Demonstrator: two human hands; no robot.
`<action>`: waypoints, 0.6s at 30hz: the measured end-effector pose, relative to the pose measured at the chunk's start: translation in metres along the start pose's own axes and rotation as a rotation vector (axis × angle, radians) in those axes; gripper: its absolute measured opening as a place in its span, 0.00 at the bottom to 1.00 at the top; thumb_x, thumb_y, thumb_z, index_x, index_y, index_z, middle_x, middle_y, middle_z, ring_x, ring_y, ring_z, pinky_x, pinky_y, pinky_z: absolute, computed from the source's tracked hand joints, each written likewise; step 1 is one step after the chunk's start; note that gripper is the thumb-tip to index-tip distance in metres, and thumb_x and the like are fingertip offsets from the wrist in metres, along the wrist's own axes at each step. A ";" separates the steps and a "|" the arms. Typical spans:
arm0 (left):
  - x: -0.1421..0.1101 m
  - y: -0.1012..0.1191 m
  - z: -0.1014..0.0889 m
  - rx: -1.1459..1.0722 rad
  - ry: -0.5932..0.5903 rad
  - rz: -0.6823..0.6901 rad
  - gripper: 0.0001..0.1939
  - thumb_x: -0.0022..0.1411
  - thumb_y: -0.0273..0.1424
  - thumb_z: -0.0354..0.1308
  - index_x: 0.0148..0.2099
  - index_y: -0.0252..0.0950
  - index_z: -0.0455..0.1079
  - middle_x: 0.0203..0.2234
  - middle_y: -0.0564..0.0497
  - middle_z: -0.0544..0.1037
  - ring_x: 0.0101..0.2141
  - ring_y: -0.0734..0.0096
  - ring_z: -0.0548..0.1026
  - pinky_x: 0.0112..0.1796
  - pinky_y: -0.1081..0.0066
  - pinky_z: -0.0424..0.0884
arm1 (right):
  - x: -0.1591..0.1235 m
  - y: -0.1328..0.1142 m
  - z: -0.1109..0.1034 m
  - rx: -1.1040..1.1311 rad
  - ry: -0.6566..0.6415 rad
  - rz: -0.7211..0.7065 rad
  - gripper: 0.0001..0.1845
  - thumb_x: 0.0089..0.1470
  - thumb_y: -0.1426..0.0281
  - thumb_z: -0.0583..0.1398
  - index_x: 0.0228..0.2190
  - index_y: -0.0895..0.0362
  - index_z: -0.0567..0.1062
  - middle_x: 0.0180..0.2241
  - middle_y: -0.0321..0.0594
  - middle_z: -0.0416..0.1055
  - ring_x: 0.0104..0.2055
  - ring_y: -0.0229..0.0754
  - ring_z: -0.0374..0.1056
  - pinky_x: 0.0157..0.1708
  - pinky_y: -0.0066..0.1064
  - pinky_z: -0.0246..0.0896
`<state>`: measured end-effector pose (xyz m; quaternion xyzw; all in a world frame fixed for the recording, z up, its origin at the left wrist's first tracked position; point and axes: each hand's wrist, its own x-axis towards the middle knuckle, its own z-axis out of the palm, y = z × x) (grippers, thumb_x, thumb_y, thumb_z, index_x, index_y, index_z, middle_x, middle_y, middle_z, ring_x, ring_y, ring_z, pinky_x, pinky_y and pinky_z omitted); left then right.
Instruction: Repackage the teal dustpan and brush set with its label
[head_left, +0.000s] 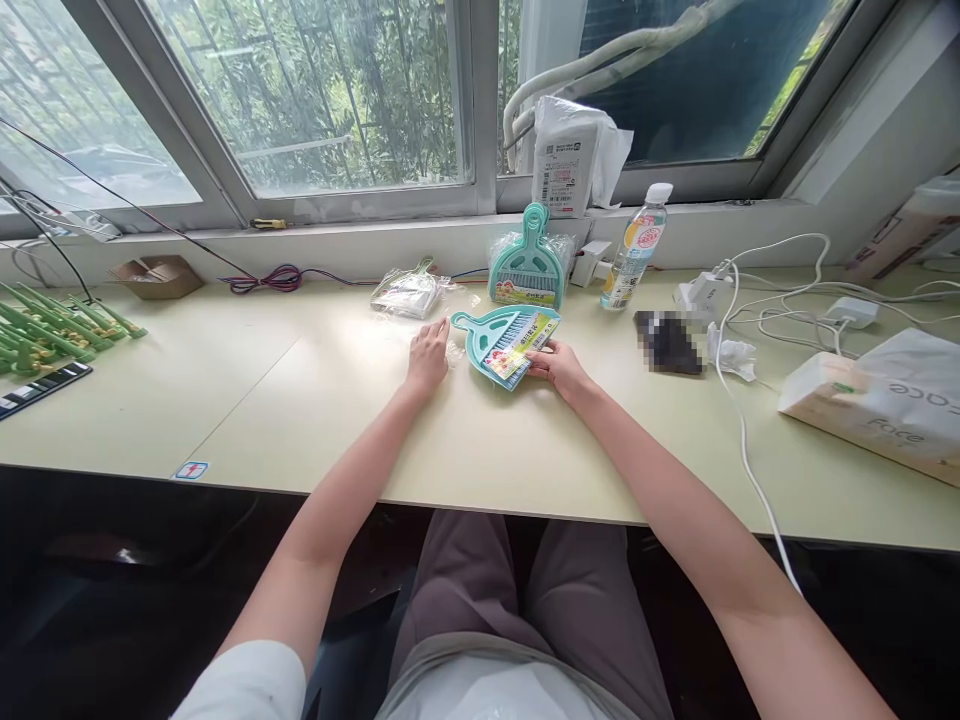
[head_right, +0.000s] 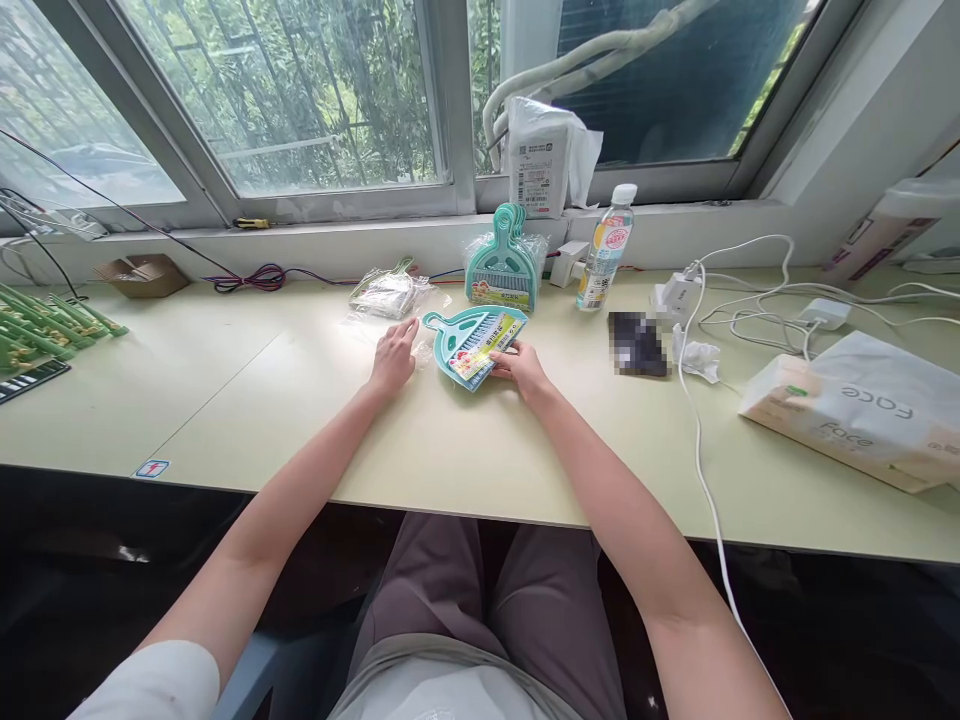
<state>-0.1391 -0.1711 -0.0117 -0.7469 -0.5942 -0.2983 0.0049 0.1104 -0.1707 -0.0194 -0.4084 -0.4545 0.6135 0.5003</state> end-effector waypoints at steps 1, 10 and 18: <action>-0.001 0.002 0.000 -0.010 0.003 0.032 0.37 0.50 0.16 0.46 0.64 0.33 0.55 0.61 0.43 0.59 0.59 0.49 0.56 0.57 0.51 0.52 | -0.001 -0.001 0.001 -0.006 -0.022 -0.001 0.13 0.45 0.77 0.64 0.37 0.58 0.72 0.33 0.41 0.78 0.30 0.40 0.75 0.33 0.32 0.75; -0.003 0.010 -0.004 -0.025 0.012 0.150 0.39 0.52 0.16 0.42 0.67 0.36 0.51 0.64 0.48 0.55 0.61 0.55 0.54 0.59 0.55 0.50 | -0.009 -0.008 0.008 -0.046 0.025 -0.012 0.12 0.47 0.78 0.63 0.36 0.58 0.72 0.31 0.40 0.78 0.29 0.39 0.75 0.32 0.31 0.75; -0.003 0.009 -0.003 0.039 0.056 0.163 0.39 0.51 0.14 0.40 0.66 0.36 0.53 0.62 0.46 0.58 0.60 0.56 0.57 0.58 0.54 0.51 | -0.006 -0.008 0.003 0.025 0.144 -0.042 0.11 0.47 0.78 0.62 0.34 0.57 0.70 0.32 0.39 0.77 0.30 0.39 0.74 0.35 0.33 0.75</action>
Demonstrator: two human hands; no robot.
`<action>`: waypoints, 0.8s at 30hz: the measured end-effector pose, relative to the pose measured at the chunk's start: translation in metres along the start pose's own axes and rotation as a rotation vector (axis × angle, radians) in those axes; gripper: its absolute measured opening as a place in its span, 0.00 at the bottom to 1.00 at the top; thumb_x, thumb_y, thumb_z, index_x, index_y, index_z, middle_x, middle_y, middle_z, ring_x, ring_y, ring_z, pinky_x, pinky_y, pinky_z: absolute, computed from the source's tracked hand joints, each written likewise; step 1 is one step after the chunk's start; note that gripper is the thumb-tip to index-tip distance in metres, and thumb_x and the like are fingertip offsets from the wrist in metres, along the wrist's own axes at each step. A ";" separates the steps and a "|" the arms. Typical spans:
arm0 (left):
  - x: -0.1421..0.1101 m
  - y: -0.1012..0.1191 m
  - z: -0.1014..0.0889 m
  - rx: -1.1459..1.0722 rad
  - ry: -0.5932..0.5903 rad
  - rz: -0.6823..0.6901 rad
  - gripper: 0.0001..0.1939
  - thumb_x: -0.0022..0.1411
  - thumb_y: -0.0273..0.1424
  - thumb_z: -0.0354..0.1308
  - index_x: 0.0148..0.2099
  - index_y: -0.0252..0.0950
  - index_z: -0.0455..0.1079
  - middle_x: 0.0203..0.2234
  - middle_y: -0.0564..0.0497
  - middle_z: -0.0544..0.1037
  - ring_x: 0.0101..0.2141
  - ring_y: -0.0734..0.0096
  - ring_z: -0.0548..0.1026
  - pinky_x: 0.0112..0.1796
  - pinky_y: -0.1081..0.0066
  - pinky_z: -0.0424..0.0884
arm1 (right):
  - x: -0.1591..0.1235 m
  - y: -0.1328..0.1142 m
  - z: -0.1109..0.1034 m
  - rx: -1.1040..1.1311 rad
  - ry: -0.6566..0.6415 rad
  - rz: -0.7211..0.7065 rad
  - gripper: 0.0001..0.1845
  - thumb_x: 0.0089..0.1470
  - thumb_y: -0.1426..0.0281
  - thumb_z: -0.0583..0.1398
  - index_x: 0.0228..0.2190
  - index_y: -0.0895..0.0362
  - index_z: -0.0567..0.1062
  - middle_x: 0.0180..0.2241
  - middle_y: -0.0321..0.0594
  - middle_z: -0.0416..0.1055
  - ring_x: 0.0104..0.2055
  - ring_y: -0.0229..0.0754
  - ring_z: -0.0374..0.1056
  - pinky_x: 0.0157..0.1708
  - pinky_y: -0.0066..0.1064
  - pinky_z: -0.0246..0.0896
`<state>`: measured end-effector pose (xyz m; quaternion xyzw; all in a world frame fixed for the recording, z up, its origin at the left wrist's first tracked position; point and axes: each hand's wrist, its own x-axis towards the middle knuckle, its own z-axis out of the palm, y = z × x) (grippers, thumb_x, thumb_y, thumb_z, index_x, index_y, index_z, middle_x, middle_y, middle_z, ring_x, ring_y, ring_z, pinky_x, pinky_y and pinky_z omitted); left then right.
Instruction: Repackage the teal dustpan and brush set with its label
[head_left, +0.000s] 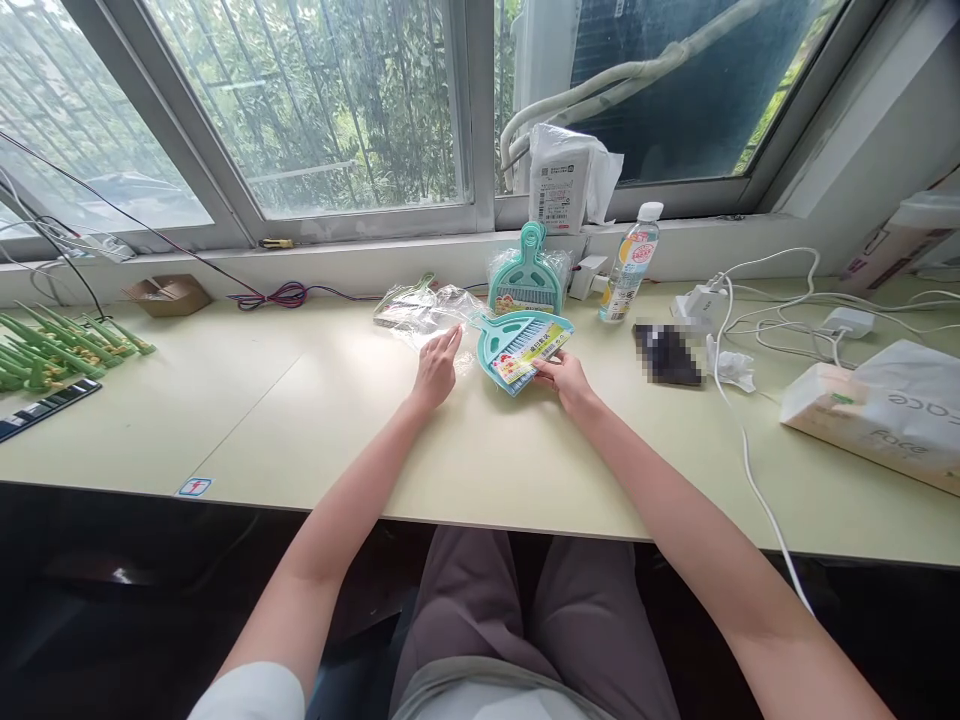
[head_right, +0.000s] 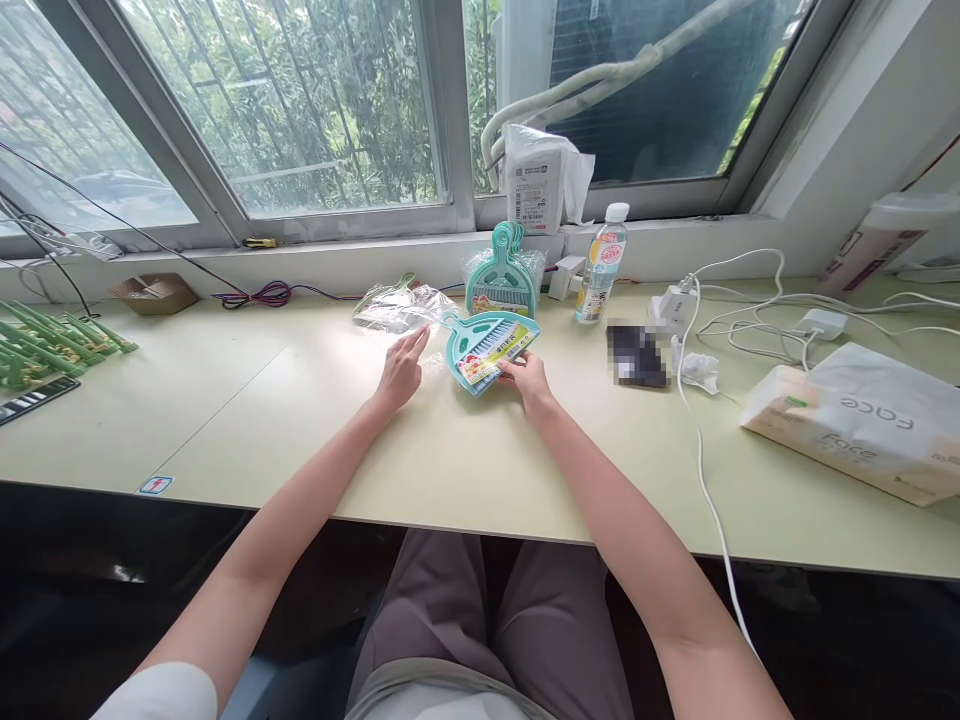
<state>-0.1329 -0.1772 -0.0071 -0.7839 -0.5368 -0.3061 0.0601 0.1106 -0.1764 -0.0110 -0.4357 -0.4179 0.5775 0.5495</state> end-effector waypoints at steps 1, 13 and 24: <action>0.000 0.001 0.000 0.010 0.000 0.019 0.40 0.50 0.14 0.40 0.66 0.36 0.52 0.62 0.46 0.58 0.60 0.57 0.57 0.58 0.54 0.52 | -0.001 0.000 0.001 -0.004 -0.030 0.004 0.11 0.47 0.78 0.62 0.35 0.57 0.71 0.32 0.39 0.77 0.30 0.40 0.75 0.36 0.34 0.75; -0.003 0.029 -0.009 -0.285 0.194 0.229 0.27 0.64 0.24 0.42 0.64 0.41 0.54 0.62 0.47 0.58 0.61 0.63 0.55 0.60 0.57 0.53 | -0.007 -0.002 0.010 0.081 -0.168 -0.082 0.17 0.41 0.71 0.69 0.35 0.56 0.72 0.32 0.40 0.78 0.34 0.45 0.75 0.46 0.48 0.71; 0.010 0.021 -0.007 -1.504 0.212 -0.585 0.30 0.55 0.44 0.61 0.56 0.37 0.61 0.52 0.43 0.70 0.53 0.59 0.68 0.50 0.64 0.67 | -0.007 0.000 0.011 0.153 -0.227 -0.115 0.23 0.36 0.66 0.71 0.37 0.55 0.73 0.34 0.40 0.78 0.37 0.47 0.75 0.46 0.49 0.70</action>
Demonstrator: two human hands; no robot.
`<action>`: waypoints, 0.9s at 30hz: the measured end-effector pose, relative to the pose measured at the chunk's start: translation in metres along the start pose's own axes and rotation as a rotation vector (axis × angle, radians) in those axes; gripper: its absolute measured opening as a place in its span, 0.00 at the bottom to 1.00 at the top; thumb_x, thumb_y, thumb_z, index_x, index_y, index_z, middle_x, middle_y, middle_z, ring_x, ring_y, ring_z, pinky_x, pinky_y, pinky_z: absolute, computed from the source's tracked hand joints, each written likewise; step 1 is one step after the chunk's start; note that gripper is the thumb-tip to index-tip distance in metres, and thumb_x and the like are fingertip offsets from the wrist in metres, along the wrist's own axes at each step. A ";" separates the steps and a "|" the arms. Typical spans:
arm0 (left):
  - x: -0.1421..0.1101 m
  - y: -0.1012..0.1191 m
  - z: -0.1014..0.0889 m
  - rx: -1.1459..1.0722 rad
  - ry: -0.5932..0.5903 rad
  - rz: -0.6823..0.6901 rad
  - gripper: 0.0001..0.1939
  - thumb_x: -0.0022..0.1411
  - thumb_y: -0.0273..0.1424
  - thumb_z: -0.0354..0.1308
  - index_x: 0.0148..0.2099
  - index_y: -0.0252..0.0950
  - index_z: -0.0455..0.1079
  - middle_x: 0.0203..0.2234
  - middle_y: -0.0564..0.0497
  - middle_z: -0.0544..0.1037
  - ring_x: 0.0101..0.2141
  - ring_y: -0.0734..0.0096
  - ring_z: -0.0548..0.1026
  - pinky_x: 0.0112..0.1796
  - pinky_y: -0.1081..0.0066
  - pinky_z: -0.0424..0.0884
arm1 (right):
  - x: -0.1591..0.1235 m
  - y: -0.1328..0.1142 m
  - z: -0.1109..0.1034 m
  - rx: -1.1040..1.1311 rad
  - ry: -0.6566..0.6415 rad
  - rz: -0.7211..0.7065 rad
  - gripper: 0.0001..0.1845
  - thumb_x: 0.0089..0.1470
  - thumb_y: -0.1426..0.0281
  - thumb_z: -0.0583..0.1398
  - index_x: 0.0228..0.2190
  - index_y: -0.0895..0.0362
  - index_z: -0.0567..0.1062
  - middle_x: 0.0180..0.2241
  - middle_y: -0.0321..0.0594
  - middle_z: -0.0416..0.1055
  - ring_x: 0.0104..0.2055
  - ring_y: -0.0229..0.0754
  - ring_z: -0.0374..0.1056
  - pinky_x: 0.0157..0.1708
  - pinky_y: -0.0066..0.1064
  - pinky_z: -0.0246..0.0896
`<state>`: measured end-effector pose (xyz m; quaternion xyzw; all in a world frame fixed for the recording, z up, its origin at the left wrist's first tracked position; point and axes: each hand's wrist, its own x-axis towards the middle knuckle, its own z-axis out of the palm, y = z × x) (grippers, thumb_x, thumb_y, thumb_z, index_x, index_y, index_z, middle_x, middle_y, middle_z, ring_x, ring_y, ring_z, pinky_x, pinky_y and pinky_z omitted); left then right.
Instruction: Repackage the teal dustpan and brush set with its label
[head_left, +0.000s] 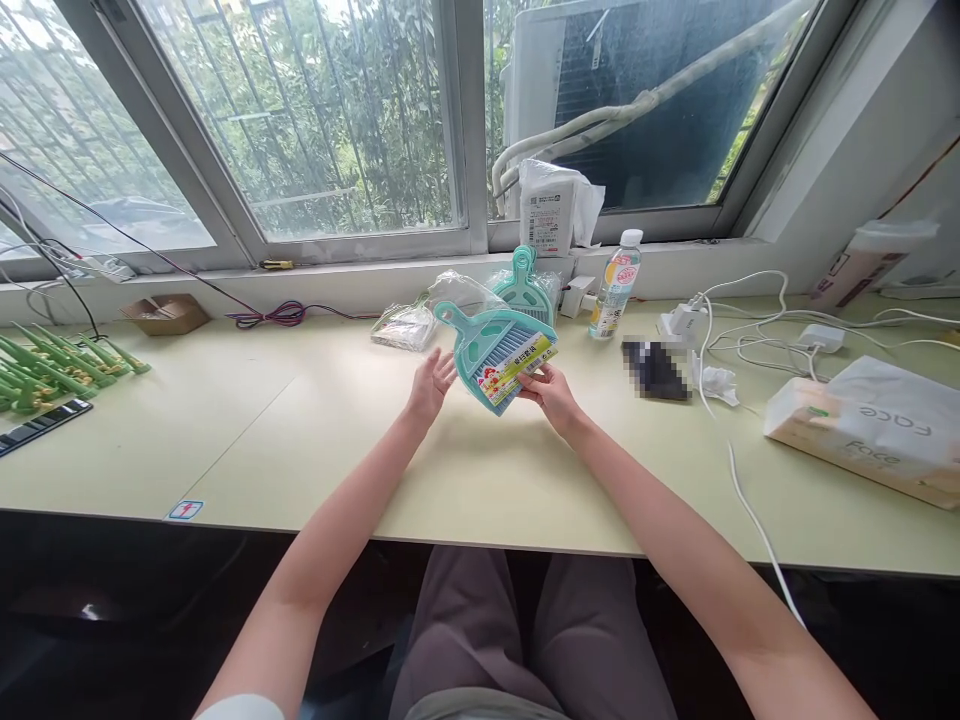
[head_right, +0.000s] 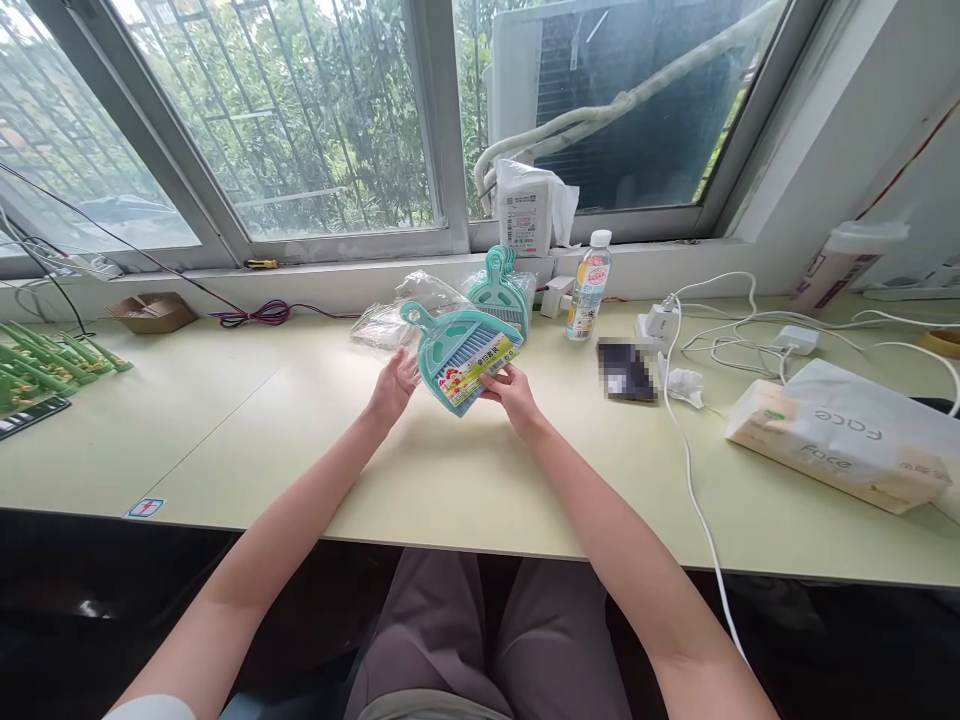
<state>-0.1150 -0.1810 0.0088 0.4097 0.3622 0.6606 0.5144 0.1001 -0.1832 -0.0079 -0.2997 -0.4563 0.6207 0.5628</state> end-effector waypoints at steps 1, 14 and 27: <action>0.000 -0.002 0.000 -0.040 -0.070 -0.039 0.25 0.55 0.43 0.62 0.52 0.36 0.66 0.46 0.45 0.74 0.48 0.61 0.72 0.46 0.66 0.69 | -0.001 0.000 0.002 -0.005 -0.010 0.007 0.23 0.36 0.65 0.72 0.36 0.55 0.74 0.34 0.40 0.78 0.38 0.48 0.75 0.46 0.49 0.70; -0.020 -0.007 0.015 -0.022 -0.372 -0.227 0.19 0.56 0.37 0.62 0.49 0.36 0.70 0.45 0.46 0.76 0.45 0.62 0.74 0.45 0.64 0.68 | -0.005 -0.002 0.009 0.120 0.000 -0.015 0.18 0.38 0.67 0.70 0.34 0.54 0.73 0.42 0.39 0.75 0.49 0.47 0.69 0.55 0.44 0.63; -0.027 -0.004 0.019 0.073 -0.536 -0.341 0.24 0.58 0.42 0.59 0.55 0.41 0.68 0.53 0.45 0.71 0.53 0.56 0.69 0.51 0.58 0.65 | -0.006 -0.005 0.014 0.135 0.007 -0.111 0.19 0.37 0.67 0.69 0.34 0.52 0.70 0.40 0.38 0.75 0.50 0.48 0.69 0.53 0.45 0.64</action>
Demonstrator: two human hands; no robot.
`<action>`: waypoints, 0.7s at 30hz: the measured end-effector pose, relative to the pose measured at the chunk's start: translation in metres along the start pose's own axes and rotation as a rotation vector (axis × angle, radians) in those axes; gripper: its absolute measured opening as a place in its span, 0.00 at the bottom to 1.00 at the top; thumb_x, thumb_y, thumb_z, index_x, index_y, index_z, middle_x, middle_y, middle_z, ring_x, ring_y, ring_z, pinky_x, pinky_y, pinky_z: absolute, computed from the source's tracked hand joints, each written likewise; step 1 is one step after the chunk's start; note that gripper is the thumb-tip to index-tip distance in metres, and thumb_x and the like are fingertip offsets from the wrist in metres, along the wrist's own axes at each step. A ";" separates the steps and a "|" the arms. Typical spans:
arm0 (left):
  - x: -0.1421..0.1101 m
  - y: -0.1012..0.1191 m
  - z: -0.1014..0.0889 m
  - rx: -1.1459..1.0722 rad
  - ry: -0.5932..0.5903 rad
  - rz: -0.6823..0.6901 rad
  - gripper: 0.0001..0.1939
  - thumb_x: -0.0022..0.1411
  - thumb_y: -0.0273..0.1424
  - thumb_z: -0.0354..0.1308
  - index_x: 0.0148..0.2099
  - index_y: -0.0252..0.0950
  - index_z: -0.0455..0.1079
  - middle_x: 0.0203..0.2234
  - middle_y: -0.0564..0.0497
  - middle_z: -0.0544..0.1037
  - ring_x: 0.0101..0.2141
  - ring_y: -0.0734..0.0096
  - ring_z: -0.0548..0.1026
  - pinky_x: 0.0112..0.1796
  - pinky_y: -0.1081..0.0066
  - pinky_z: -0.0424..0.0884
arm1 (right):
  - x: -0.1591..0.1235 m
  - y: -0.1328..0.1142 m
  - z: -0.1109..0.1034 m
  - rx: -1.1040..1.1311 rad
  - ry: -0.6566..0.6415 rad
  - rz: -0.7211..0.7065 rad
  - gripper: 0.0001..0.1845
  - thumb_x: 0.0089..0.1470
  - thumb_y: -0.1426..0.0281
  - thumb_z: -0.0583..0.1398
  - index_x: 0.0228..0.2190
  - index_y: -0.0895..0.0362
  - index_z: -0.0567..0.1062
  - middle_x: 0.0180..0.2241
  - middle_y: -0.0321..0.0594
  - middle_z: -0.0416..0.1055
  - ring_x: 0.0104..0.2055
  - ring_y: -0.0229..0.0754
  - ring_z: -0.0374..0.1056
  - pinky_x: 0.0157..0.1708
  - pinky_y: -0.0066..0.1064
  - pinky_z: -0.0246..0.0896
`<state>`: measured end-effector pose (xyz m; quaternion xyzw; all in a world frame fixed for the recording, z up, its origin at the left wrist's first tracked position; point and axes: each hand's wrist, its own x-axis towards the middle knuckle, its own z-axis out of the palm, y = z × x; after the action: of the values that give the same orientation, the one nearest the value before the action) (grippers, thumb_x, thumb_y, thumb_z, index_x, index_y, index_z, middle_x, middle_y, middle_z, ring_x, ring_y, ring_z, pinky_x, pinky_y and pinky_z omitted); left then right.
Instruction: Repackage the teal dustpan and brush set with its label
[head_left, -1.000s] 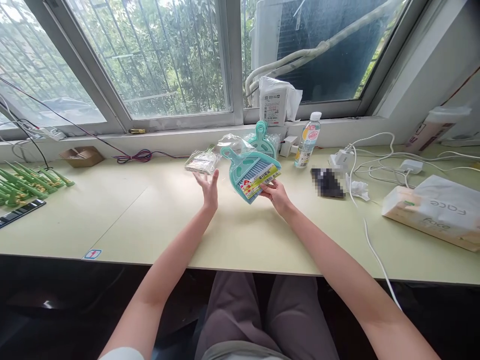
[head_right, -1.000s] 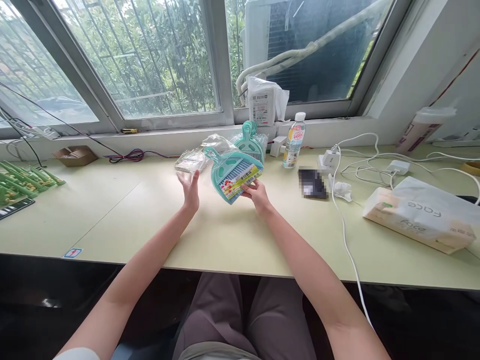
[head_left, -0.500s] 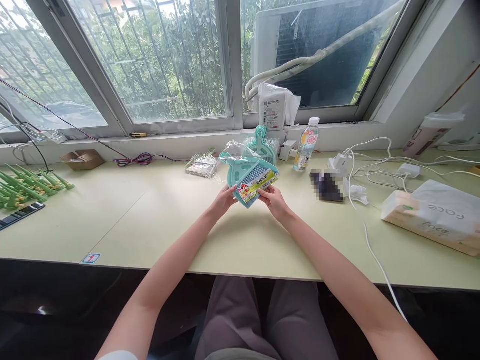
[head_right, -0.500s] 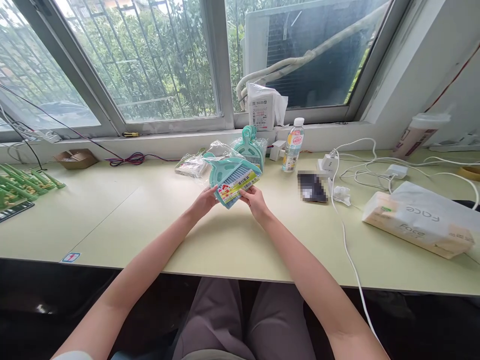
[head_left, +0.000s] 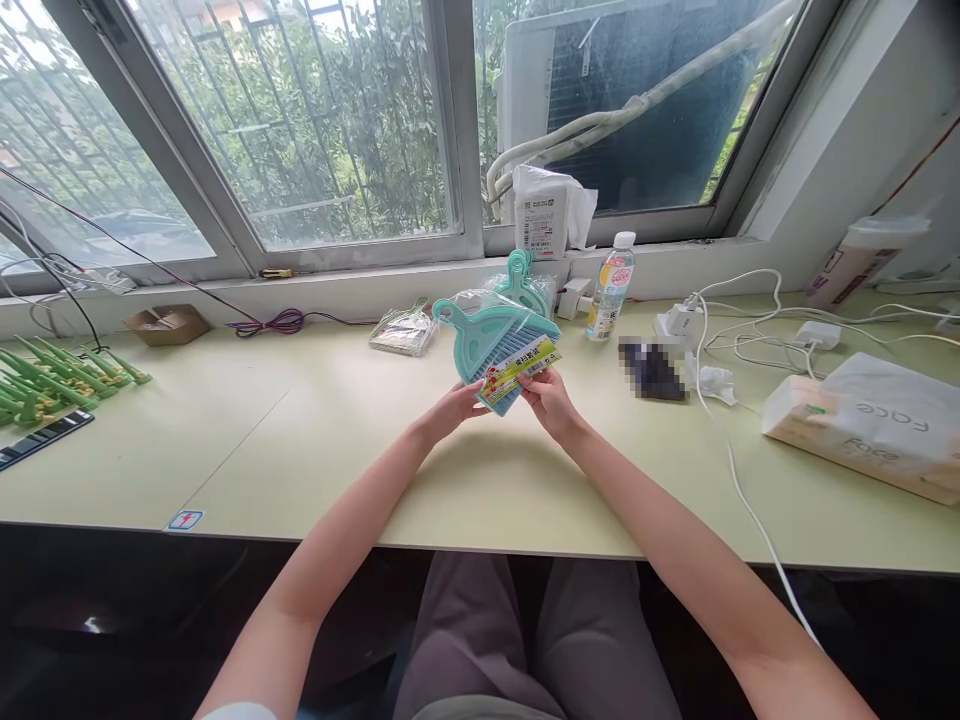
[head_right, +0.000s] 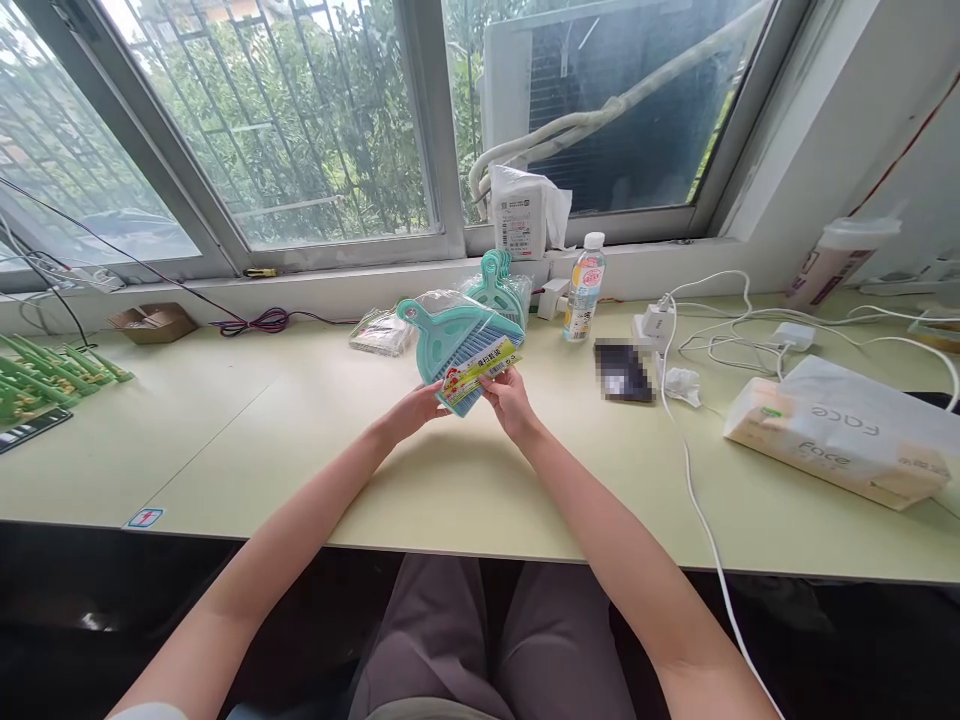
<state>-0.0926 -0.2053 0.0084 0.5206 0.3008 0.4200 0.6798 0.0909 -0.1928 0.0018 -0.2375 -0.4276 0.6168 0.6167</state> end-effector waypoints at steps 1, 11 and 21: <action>0.000 0.000 0.003 -0.017 0.006 0.014 0.24 0.58 0.43 0.59 0.55 0.40 0.68 0.53 0.45 0.72 0.53 0.56 0.69 0.51 0.58 0.65 | 0.000 0.000 0.000 0.004 0.009 -0.008 0.19 0.37 0.67 0.69 0.34 0.52 0.70 0.40 0.38 0.75 0.50 0.48 0.69 0.52 0.45 0.64; 0.002 -0.002 0.011 -0.115 0.134 0.129 0.21 0.56 0.35 0.63 0.51 0.36 0.69 0.50 0.46 0.73 0.50 0.60 0.71 0.51 0.62 0.66 | -0.003 0.005 0.002 0.018 -0.009 0.030 0.19 0.38 0.68 0.69 0.35 0.53 0.72 0.41 0.38 0.75 0.49 0.47 0.69 0.52 0.43 0.64; 0.006 -0.013 0.018 0.071 0.191 0.126 0.25 0.51 0.37 0.65 0.52 0.40 0.67 0.50 0.46 0.73 0.50 0.57 0.71 0.47 0.60 0.67 | -0.001 0.005 0.006 0.034 0.077 -0.011 0.19 0.38 0.70 0.67 0.34 0.53 0.69 0.40 0.39 0.75 0.48 0.47 0.69 0.50 0.42 0.66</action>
<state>-0.0712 -0.2091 0.0006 0.5196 0.3456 0.4986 0.6016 0.0832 -0.1947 0.0004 -0.2483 -0.3942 0.6108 0.6402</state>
